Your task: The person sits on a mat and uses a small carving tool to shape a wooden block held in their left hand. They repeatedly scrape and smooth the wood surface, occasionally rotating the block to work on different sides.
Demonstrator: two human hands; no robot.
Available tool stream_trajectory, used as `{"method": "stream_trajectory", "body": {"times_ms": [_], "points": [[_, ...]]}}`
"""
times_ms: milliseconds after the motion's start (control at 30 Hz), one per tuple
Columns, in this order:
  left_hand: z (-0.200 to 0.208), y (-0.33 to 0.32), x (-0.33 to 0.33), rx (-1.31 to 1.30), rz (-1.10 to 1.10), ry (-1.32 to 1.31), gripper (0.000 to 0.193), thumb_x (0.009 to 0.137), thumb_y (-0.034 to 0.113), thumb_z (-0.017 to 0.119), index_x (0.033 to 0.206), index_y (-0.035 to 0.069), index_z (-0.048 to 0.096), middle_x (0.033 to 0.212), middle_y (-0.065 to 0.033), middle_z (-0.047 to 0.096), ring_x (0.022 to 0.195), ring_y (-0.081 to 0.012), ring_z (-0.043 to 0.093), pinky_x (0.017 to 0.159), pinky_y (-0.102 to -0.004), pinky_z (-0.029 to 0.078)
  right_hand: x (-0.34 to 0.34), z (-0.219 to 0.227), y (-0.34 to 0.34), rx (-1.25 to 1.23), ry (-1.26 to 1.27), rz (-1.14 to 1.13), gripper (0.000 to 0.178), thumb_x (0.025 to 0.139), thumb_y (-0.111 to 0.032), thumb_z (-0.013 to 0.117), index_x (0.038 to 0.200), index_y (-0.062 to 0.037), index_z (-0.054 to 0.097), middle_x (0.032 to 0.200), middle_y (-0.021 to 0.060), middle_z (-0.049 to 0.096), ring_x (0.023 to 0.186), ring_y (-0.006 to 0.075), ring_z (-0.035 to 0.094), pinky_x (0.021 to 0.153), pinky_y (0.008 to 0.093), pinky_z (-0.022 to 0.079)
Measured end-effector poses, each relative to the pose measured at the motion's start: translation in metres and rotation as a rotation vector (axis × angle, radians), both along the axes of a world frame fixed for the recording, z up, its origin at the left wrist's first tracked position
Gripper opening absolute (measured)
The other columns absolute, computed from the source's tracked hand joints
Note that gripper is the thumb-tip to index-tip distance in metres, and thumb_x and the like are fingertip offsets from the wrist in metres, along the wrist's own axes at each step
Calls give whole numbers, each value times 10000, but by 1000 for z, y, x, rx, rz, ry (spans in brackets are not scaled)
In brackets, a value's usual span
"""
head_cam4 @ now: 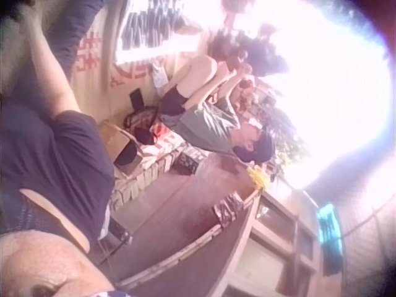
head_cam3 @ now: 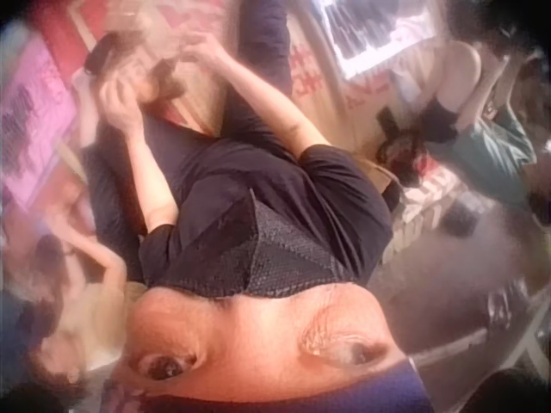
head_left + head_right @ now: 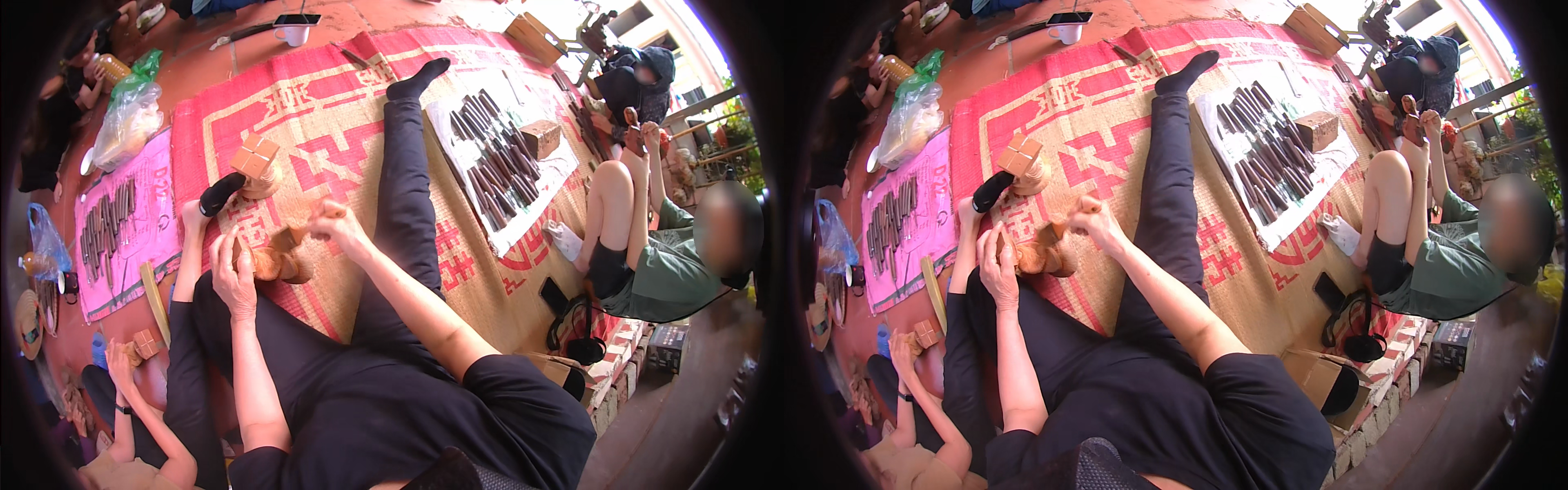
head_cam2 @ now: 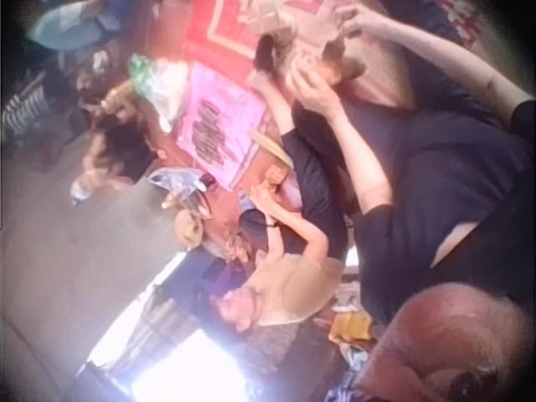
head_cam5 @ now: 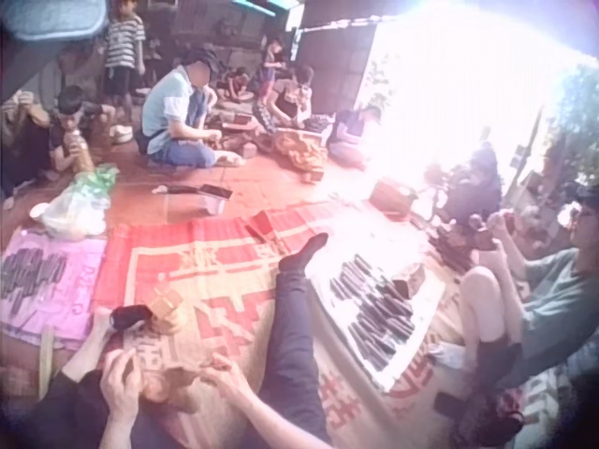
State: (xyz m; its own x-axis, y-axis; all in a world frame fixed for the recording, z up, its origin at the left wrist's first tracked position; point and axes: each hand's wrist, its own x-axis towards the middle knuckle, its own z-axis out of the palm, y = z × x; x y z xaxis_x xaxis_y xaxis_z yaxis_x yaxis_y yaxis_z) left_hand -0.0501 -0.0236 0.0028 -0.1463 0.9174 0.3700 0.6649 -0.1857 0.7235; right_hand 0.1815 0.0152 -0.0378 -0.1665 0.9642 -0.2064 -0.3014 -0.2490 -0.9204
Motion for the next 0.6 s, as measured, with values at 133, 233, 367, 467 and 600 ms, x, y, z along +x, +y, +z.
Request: {"method": "stream_trajectory", "body": {"times_ms": [133, 233, 367, 467, 600], "points": [[1, -1, 0, 3, -3, -8, 361, 887, 133, 533, 1232, 69, 619, 1177, -124, 572, 1119, -299, 567, 977, -386, 440, 20, -16, 0, 0, -456, -180, 115, 760, -122, 698, 794, -42, 623, 718, 21, 632, 616, 129, 583, 584, 287, 459], [-1, -2, -3, 23, 9, 17, 358, 890, 133, 526, 1229, 65, 620, 1172, -123, 573, 1115, -296, 568, 972, -383, 441, 16, -4, -1, 36, -284, -157, 113, 778, -113, 699, 806, -23, 636, 715, 25, 636, 649, 110, 594, 617, 264, 477], [-2, 1, -4, -2, 22, -11, 354, 895, 130, 523, 1230, 69, 618, 1173, -126, 571, 1116, -292, 565, 971, -380, 441, 3, 12, -17, -91, -134, -3, 97, 769, -104, 694, 803, -41, 630, 696, 6, 614, 620, 100, 543, 590, 258, 447], [1, 0, -1, 11, 7, -1, 350, 901, 135, 526, 1233, 68, 615, 1174, -131, 569, 1110, -296, 566, 966, -381, 442, 21, -10, -13, 109, -423, -218, 110, 772, -130, 694, 792, -42, 630, 699, 11, 620, 625, 106, 547, 579, 269, 444], [-4, -1, -4, 14, 36, 6, 342, 910, 142, 522, 1232, 73, 617, 1159, -124, 569, 1087, -295, 577, 943, -378, 455, 17, 7, -21, 38, -186, -100, 87, 783, -125, 685, 807, -53, 642, 705, 12, 616, 647, 92, 558, 593, 254, 438]]}}
